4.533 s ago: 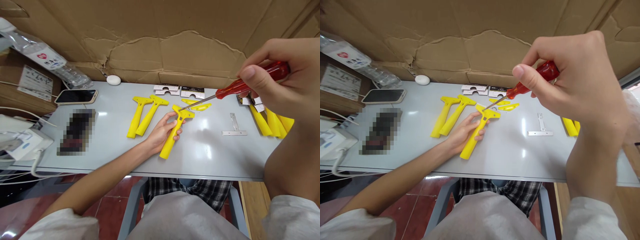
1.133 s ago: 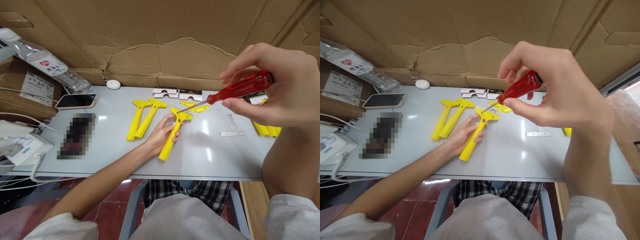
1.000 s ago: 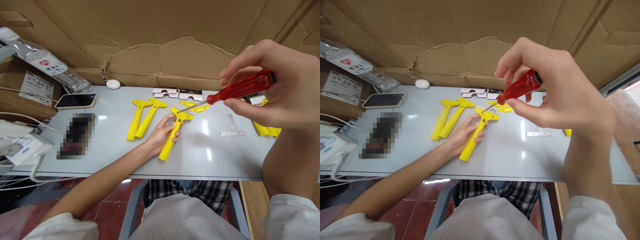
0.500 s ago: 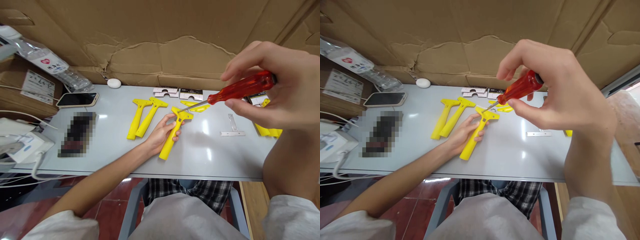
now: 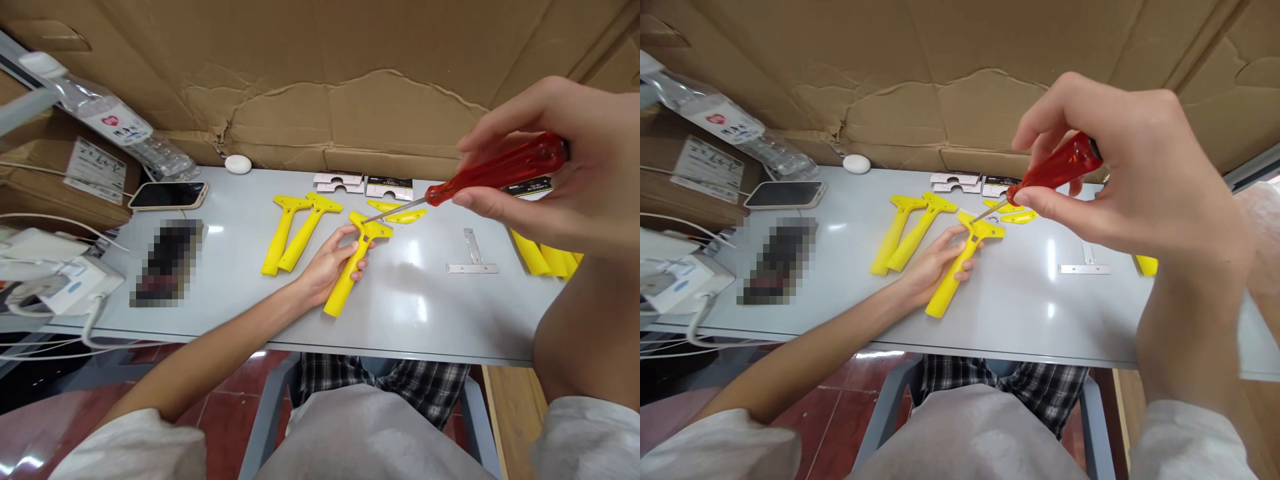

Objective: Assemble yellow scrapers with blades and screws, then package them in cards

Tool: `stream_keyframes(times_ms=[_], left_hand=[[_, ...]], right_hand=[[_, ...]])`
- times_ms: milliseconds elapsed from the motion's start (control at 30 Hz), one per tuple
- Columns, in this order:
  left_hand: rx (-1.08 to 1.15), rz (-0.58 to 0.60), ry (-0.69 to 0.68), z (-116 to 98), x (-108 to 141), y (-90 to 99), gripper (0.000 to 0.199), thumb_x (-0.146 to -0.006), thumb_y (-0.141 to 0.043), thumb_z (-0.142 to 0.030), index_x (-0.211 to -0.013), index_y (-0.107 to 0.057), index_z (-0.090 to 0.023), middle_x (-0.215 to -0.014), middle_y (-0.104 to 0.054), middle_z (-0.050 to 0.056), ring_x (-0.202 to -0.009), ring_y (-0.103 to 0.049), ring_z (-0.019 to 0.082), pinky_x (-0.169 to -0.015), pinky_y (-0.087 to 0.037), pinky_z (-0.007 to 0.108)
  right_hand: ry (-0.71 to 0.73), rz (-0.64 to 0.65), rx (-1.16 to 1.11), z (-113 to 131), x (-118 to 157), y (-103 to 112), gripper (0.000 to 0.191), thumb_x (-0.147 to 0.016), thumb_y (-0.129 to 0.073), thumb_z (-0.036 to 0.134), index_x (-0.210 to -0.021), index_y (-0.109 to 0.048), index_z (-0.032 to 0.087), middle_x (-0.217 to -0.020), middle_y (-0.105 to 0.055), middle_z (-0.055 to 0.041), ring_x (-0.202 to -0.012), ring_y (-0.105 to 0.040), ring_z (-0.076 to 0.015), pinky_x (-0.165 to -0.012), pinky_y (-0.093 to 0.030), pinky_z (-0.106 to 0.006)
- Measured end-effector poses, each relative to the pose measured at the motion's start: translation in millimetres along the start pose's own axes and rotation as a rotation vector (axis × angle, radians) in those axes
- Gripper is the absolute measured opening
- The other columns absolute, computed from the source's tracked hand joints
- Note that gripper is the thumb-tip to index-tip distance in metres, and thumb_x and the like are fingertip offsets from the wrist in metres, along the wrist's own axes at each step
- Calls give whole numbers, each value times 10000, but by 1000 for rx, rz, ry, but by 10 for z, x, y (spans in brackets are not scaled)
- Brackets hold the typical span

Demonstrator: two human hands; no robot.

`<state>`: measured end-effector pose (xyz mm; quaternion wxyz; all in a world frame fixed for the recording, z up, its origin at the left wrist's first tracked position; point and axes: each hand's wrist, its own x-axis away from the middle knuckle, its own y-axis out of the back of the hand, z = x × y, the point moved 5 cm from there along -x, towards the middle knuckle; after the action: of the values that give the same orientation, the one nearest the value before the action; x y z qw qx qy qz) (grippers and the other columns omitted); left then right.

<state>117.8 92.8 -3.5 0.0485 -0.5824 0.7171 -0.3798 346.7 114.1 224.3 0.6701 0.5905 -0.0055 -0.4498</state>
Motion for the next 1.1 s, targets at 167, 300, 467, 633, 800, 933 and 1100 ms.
stream_keyframes(times_ms=[167, 300, 467, 633, 800, 933, 1100], left_hand=[[4, 0, 2, 5, -1, 8, 511, -867, -858, -227, -1247, -521, -281, -1158, -720, 80, -664, -629, 115, -525, -460, 197], [-2, -7, 2, 2, -2, 9, 519, -865, -858, -223, -1253, -517, -280, -1177, -718, 82, -664, -629, 114, -522, -462, 198], [-3, -9, 3, -9, 7, -2, 514, -866, -857, -214, -1247, -516, -272, -1172, -719, 82, -662, -630, 110, -520, -457, 193], [-3, -14, 2, -18, 16, -12, 521, -864, -862, -212, -1247, -515, -270, -1150, -723, 80, -657, -634, 113, -512, -450, 190], [-6, -7, 9, -22, 12, -17, 513, -869, -854, -209, -1246, -513, -273, -1154, -722, 80, -659, -635, 118, -508, -450, 196], [-2, -4, 13, -18, 6, -9, 512, -867, -859, -209, -1243, -517, -278, -1160, -719, 75, -669, -638, 118, -513, -452, 196], [-9, 0, 9, -7, 2, -1, 514, -864, -863, -218, -1235, -512, -278, -1149, -722, 74, -665, -635, 116, -512, -448, 190]], right_hand=[[53, 31, -32, 77, 10, 2, 499, -866, -791, 262, -1302, -667, 471, -1198, -744, 36, -1044, -769, -265, -819, -690, -443], [31, 38, -64, 80, 3, -2, 451, -886, -788, 233, -1262, -676, 456, -1124, -764, 55, -932, -790, -222, -738, -697, -382], [37, 11, -33, 37, -13, -17, 278, -924, -805, 332, -1168, -677, 366, -1032, -759, 56, -875, -787, -177, -594, -655, -289], [9, 1, -20, 34, -8, -19, 337, -900, -807, 326, -1203, -676, 395, -1076, -744, 47, -928, -781, -206, -683, -692, -348], [40, 25, -42, 83, 19, -1, 458, -896, -756, 244, -1290, -673, 462, -1219, -736, 51, -975, -756, -217, -778, -703, -387], [32, 5, 0, 60, 29, 7, 426, -913, -764, 270, -1280, -695, 475, -1184, -746, 58, -933, -753, -198, -765, -713, -350], [69, 29, -44, 70, -10, -32, 269, -937, -769, 271, -1167, -726, 404, -1125, -760, 61, -886, -759, -170, -746, -715, -301]])
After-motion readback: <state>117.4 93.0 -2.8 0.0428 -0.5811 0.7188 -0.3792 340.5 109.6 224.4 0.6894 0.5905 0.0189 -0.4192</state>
